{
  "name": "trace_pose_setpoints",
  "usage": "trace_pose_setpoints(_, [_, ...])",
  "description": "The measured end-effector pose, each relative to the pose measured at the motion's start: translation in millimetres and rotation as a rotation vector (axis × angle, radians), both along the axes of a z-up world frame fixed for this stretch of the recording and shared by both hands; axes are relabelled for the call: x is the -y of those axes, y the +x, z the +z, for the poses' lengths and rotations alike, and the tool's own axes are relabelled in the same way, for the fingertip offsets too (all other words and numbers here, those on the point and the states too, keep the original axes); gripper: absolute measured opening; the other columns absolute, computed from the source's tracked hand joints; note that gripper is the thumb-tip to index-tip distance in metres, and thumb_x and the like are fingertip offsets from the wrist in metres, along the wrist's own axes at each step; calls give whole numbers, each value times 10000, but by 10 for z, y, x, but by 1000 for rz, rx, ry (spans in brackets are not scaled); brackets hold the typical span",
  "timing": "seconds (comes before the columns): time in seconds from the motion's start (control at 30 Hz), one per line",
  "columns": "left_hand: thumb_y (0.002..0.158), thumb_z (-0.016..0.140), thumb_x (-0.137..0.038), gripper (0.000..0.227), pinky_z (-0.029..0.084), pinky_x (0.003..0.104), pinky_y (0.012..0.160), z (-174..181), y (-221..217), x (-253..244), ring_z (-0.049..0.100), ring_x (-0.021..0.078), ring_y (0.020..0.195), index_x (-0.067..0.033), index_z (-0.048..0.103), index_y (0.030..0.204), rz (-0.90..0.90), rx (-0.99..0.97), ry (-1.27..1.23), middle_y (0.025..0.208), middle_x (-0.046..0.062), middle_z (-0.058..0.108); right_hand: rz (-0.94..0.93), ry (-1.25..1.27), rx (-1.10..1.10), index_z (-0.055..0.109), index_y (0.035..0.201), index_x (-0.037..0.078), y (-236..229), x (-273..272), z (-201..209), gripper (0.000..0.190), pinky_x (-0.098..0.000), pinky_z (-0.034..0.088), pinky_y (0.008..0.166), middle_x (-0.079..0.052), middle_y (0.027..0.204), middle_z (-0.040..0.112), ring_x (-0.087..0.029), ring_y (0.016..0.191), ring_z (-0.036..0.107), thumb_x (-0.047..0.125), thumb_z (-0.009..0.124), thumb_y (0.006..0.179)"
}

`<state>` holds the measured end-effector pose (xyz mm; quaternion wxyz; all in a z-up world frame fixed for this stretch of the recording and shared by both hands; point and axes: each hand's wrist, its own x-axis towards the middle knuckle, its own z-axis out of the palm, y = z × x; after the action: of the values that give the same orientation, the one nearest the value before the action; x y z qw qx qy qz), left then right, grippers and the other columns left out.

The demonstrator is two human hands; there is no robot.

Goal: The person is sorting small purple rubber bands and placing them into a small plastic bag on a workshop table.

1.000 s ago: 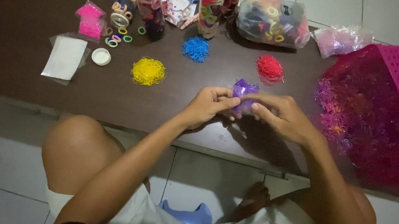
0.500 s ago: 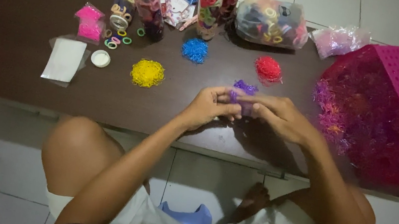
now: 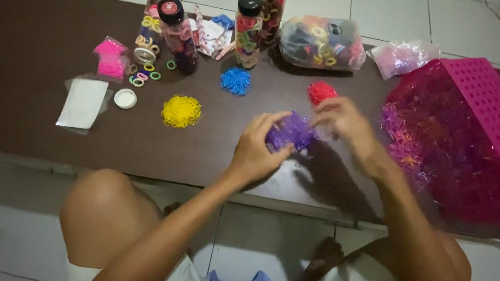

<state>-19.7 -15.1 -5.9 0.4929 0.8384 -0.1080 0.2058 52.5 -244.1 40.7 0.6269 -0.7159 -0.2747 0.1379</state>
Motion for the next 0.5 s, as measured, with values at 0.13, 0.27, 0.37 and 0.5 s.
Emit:
trace_pose_setpoints(0.13, [763, 838, -220, 704, 507, 517, 1020, 305, 63, -97, 655, 373, 1185, -233, 572, 1415, 43, -379, -231, 1219, 111, 674, -207, -366, 312, 671, 1183, 176, 152, 213, -41, 210, -380, 478, 975, -47, 1156, 607, -242, 1134, 611, 268, 594, 1010])
trace_pose_setpoints(0.27, [790, 840, -144, 692, 541, 483, 960, 76, 289, -190, 661, 361, 1113, -124, 556, 1420, -14, -301, -509, 1159, 181, 678, -223, -914, 710, 676, 1315, 235, 53, 66, -98, 693, -476, 522, 899, -116, 1138, 659, -358, 1054, 659, 505, 862, 706])
trace_pose_setpoints(0.37, [829, 811, -114, 651, 554, 353, 870, -24, 453, -268, 638, 218, 1016, -84, 546, 1424, -30, -246, -740, 1081, 109, 646, -301, -885, 1038, 670, 1334, 250, -142, -282, -225, 707, -493, 433, 954, -104, 1259, 604, -338, 1152, 570, 589, 801, 727])
trace_pose_setpoints(0.5, [833, 800, -76, 681, 580, 234, 813, -107, 575, -451, 635, 106, 920, -50, 512, 1450, 15, -223, -948, 1033, 63, 629, -250, -933, 1111, 546, 1447, 328, -582, -796, -446, 721, -509, 232, 1084, -125, 1625, 370, -343, 1438, 340, 757, 565, 867])
